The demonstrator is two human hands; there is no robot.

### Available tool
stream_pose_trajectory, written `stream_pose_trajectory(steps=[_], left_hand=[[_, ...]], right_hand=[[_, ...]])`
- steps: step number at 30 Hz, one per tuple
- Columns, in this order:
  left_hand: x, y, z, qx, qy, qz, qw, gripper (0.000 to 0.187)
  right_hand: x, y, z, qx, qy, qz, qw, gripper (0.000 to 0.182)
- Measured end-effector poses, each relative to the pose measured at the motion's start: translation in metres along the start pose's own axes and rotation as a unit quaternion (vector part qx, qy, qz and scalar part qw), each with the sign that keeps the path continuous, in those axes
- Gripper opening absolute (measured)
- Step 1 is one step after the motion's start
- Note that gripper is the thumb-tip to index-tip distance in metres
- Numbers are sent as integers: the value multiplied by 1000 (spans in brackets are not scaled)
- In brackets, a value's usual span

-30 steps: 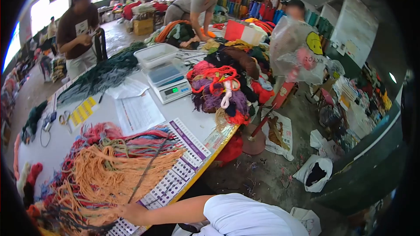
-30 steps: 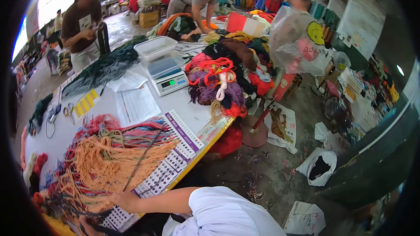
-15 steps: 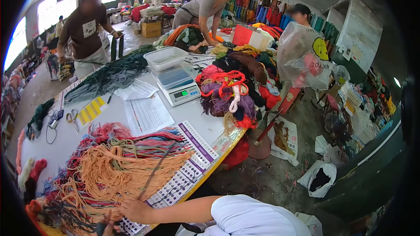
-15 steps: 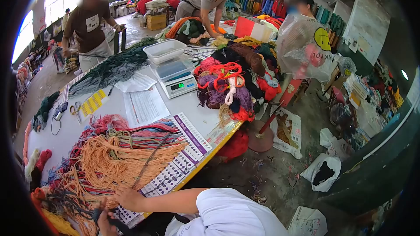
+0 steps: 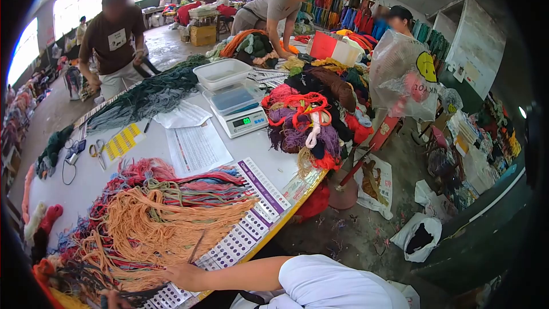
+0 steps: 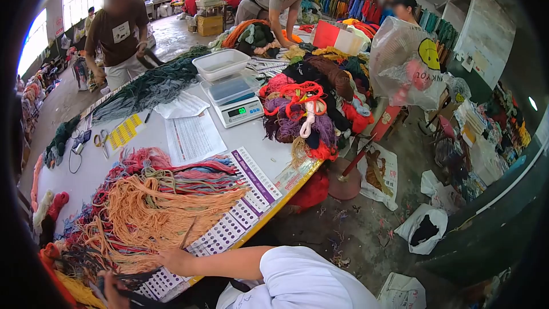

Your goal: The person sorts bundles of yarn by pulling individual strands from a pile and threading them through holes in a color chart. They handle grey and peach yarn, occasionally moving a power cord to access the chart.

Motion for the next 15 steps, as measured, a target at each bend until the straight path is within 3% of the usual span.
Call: stream_pose_trajectory(steps=[3, 4, 5, 9, 10, 12, 14, 15], left_hand=[[-93, -83, 31, 71, -19, -122, 990, 14], [-62, -63, 56, 30, 55, -52, 997, 9], [-28, -37, 81, -10, 128, 18, 992, 16], [-116, -102, 154, 213, 188, 32, 958, 17], [-115, -102, 164, 213, 194, 32, 957, 17], [-106, -73, 186, 129, 202, -81, 968, 9], [-69, -53, 190, 39, 190, -156, 969, 7], [-59, -45, 181, -12, 191, -84, 978, 10]], right_hand=[[0, 6, 2, 18, -14, 2, 1000, 35], [-1, 8, 3, 17, -8, 8, 1000, 34], [-1, 8, 4, 18, 0, 14, 1000, 34], [-1, 3, -2, 37, 2, -11, 999, 33], [-2, 3, -1, 20, 16, -24, 999, 32], [-8, 10, 3, -1, 22, -42, 999, 31], [-7, -4, 4, 29, -27, 253, 967, 31], [-3, 4, 16, -10, -23, 307, 951, 38]])
Point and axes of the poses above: each hand's wrist, its own x-axis away from the middle knuckle, its own y-axis out of the palm, z = x × y, the point moved 7 cm from there along -x, towards the middle knuckle, and after that the axes turned 9 degrees about z, right-handed, at the moved point
